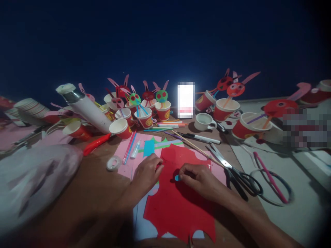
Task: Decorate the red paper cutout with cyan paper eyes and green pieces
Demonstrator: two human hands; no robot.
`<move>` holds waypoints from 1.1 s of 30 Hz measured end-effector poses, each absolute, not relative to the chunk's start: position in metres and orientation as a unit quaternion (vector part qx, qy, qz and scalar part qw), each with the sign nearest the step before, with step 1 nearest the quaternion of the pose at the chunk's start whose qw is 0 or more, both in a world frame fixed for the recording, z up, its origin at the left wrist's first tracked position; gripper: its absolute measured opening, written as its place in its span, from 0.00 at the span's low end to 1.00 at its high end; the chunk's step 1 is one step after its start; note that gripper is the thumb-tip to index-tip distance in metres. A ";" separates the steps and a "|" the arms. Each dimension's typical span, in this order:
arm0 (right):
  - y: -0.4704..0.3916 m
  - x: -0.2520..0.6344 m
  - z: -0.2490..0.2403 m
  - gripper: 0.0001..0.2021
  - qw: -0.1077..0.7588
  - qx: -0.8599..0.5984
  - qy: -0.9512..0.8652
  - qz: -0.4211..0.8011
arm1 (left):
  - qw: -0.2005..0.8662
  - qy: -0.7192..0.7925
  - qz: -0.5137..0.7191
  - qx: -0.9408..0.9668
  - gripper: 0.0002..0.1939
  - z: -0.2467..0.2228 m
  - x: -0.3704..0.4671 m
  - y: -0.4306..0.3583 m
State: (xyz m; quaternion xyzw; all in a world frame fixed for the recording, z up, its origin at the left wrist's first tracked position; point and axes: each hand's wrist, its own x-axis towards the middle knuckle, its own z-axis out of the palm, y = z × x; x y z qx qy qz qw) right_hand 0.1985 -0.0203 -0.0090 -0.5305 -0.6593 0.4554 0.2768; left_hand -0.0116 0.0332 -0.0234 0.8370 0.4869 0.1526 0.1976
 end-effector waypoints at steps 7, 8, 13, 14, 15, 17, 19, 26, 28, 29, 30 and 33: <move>-0.021 0.196 -0.010 0.07 0.270 -0.529 -0.674 0.440 | 0.159 0.507 0.129 0.837 0.08 -0.026 -0.009 0.035; -0.020 0.196 -0.010 0.08 0.270 -0.529 -0.674 0.439 | 0.155 0.509 0.127 0.837 0.09 -0.026 -0.009 0.035; -0.020 0.195 -0.015 0.08 0.274 -0.536 -0.670 0.434 | 0.159 0.505 0.135 0.837 0.09 -0.028 -0.009 0.033; -0.020 0.195 -0.016 0.08 0.276 -0.537 -0.667 0.436 | 0.165 0.505 0.138 0.835 0.08 -0.028 -0.010 0.033; -0.020 0.195 -0.017 0.08 0.279 -0.537 -0.661 0.443 | 0.173 0.507 0.144 0.832 0.08 -0.028 -0.012 0.034; -0.020 0.195 -0.018 0.08 0.296 -0.532 -0.638 0.471 | 0.193 0.516 0.157 0.820 0.08 -0.028 -0.017 0.036; -0.020 0.194 -0.019 0.09 0.322 -0.527 -0.606 0.502 | 0.216 0.526 0.172 0.804 0.09 -0.027 -0.023 0.040; -0.021 0.190 -0.022 0.10 0.379 -0.531 -0.541 0.530 | 0.241 0.520 0.199 0.795 0.08 -0.026 -0.030 0.046; -0.022 0.189 -0.023 0.10 0.378 -0.524 -0.548 0.531 | 0.230 0.509 0.190 0.807 0.06 -0.026 -0.028 0.044; -0.023 0.188 -0.024 0.10 0.376 -0.522 -0.553 0.528 | 0.227 0.503 0.184 0.814 0.05 -0.026 -0.026 0.042; -0.023 0.187 -0.024 0.10 0.372 -0.522 -0.562 0.523 | 0.223 0.499 0.177 0.819 0.04 -0.027 -0.025 0.040; -0.024 0.186 -0.025 0.10 0.354 -0.525 -0.593 0.497 | 0.206 0.504 0.164 0.823 0.06 -0.029 -0.022 0.035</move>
